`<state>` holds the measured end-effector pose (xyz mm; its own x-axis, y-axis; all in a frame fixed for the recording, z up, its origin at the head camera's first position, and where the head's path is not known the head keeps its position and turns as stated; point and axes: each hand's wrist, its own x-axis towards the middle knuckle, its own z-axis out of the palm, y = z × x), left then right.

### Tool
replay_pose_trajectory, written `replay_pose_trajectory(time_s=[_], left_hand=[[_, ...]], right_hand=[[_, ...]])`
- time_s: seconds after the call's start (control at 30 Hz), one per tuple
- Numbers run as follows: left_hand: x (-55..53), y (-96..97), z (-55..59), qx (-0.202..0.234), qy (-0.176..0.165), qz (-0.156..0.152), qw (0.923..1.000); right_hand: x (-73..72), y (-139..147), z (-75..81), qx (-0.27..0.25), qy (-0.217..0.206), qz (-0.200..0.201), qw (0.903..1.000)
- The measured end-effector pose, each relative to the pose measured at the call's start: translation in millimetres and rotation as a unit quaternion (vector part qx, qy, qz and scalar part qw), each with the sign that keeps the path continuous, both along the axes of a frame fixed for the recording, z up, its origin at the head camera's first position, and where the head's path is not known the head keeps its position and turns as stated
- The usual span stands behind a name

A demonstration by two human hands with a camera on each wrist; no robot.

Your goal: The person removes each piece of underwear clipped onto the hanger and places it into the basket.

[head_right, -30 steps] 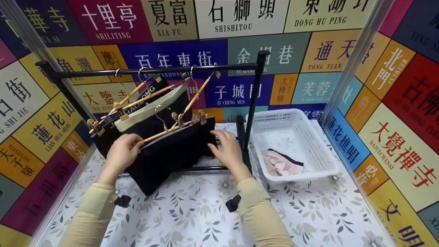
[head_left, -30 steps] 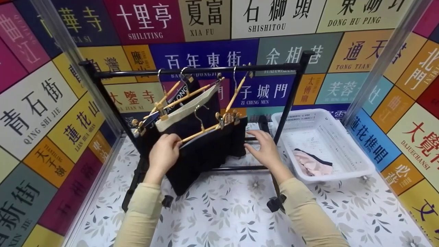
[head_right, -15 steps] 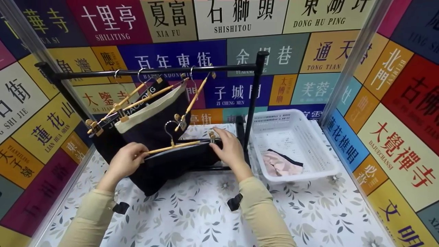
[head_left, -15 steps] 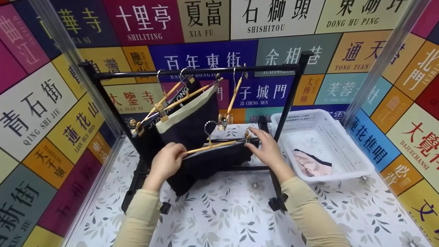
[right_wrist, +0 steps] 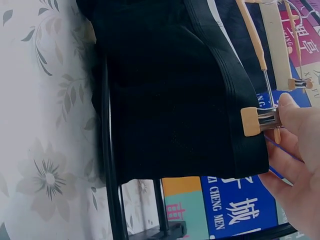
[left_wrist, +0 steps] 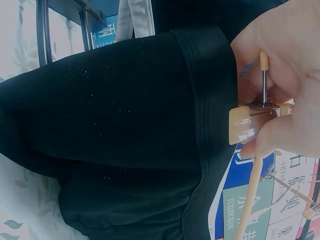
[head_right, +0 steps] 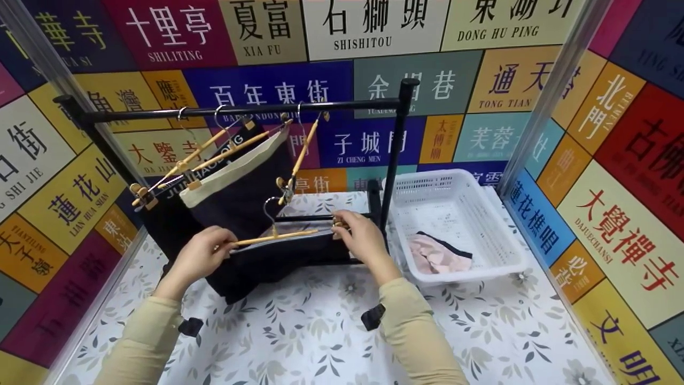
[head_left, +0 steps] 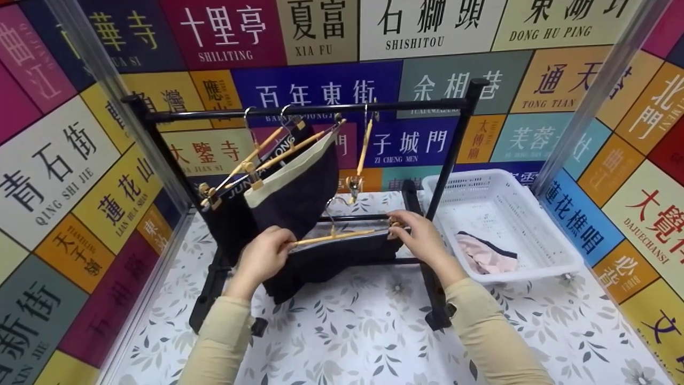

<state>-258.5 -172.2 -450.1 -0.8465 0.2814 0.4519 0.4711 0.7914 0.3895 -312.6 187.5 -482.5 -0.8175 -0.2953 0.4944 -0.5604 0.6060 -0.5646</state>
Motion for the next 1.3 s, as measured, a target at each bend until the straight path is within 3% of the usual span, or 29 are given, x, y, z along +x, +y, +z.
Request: replay_pose_trajectory(time_s=[0.27,0.77,1.03,1.3], left_hand=[[-3.9,3.6,4.7,0.007,0.010,-0.023,0.9997],[-7.8,17.4,15.7,0.011,0.016,-0.051,0.9985],[-6.7,26.3,12.7,0.011,0.019,-0.068,0.9974],[-4.2,34.6,-0.8,0.003,0.010,-0.068,0.9976]], right_hand=[[9.6,12,12.7,-0.016,0.003,0.019,0.9997],[29.9,32,36.7,-0.025,0.063,0.013,0.9976],[41.8,44,40.9,-0.017,0.071,0.013,0.9973],[48.9,52,27.9,0.013,0.048,-0.002,0.9988]])
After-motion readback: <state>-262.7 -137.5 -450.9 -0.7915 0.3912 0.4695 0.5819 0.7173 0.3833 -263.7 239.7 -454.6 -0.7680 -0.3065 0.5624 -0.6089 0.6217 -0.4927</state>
